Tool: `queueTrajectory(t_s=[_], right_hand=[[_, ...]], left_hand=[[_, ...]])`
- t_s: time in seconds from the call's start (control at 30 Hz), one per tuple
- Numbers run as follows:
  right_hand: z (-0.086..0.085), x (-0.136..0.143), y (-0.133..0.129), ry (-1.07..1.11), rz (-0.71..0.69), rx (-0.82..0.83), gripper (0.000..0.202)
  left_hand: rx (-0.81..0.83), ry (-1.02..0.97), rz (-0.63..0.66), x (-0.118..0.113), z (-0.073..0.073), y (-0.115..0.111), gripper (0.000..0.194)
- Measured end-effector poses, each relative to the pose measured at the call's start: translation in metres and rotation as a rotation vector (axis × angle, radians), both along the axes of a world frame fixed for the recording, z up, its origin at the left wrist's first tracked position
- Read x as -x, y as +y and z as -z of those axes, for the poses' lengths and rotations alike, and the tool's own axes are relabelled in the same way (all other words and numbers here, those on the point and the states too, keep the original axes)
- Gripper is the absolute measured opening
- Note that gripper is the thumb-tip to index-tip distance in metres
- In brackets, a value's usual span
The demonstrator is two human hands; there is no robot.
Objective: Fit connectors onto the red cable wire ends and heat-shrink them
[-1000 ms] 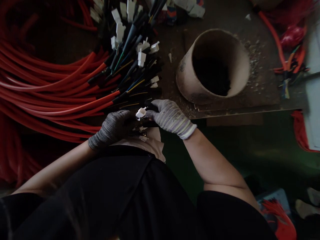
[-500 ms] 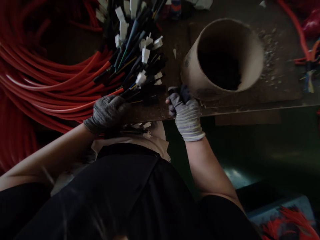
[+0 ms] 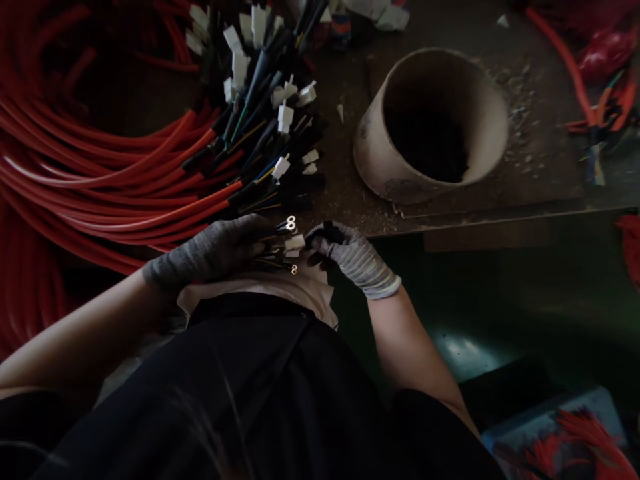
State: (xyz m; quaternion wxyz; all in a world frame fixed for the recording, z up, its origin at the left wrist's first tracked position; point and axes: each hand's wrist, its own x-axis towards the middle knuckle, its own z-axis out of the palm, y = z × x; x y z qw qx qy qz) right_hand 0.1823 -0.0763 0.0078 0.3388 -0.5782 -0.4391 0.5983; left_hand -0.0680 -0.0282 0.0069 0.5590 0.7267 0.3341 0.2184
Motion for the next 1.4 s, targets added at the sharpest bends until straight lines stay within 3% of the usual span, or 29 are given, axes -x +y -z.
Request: queueTrajectory(t_s=[0.13,0.3,0.37,0.63,0.8,0.93,1.07,1.2,1.4], right_hand=[[-0.005,0.001,0.013,-0.194,0.104,-0.098,0.022],[-0.006,0.002,0.030,-0.220,-0.026,-0.136,0.033],[-0.007,0.000,0.034,-0.249,-0.079,-0.142,0.035],[-0.013,0.019,0.030,-0.286,-0.162,-0.171,0.035],[0.001,0.026,0.023,-0.178,-0.046,-0.074,0.035],[-0.006,0.011,0.025,-0.179,0.060,0.048,0.036],[-0.019,0.004,0.033,-0.188,-0.052,-0.039,0.036],[-0.019,0.005,0.038,-0.186,-0.154,-0.026,0.040],[-0.020,0.002,0.039,-0.225,-0.170,-0.070,0.037]], left_hand=[[0.059,-0.024,-0.092,-0.012,0.011,0.002,0.033],[-0.199,0.153,-0.251,-0.016,0.012,-0.005,0.023],[-0.228,0.147,-0.276,-0.016,0.012,-0.007,0.021],[-0.286,0.093,-0.304,-0.017,0.024,-0.009,0.017],[-0.215,0.089,-0.299,-0.014,0.021,-0.008,0.018],[-0.062,0.036,-0.214,-0.010,0.015,-0.005,0.024],[-0.012,0.020,-0.231,-0.011,0.015,-0.005,0.025],[-0.015,0.020,-0.251,-0.013,0.017,-0.009,0.022],[-0.084,0.014,-0.296,-0.013,0.021,-0.014,0.020]])
